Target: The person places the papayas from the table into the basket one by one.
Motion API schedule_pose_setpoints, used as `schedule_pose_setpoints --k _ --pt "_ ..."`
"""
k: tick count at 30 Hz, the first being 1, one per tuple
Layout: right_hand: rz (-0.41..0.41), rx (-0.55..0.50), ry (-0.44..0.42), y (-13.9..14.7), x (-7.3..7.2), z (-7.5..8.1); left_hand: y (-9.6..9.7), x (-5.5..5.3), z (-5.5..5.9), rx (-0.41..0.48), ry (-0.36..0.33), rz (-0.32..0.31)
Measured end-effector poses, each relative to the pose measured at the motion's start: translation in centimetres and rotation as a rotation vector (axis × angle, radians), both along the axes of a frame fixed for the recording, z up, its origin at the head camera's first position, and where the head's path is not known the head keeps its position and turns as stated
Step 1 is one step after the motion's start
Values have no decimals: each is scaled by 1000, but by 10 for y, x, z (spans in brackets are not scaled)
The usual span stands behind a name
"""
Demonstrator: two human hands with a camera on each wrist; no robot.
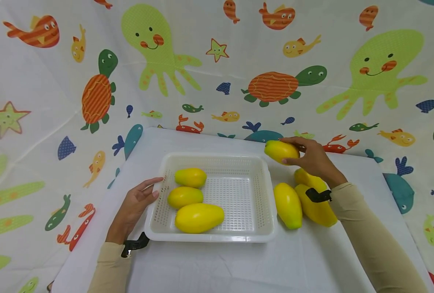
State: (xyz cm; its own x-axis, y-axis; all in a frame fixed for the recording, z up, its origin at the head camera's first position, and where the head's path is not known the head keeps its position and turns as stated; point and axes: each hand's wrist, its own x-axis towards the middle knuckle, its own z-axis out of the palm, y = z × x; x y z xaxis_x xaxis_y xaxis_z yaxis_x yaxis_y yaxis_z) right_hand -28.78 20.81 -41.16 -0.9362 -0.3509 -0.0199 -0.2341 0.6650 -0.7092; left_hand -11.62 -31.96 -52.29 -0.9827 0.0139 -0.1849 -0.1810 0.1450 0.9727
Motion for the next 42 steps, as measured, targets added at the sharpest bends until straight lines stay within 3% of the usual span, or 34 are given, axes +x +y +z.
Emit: schedule_pose_setpoints --k 8,20,31,42 --pt "58 -17 10 -19 9 7 0 0 0 -7 -4 8" --pt "156 -27 12 -53 18 -1 0 -2 -3 -10 7 10" --pt "337 -13 -10 -91 24 -8 1 0 -5 5 8 7" --pt "478 -21 -71 -117 21 -16 -1 0 -4 5 23 -2"
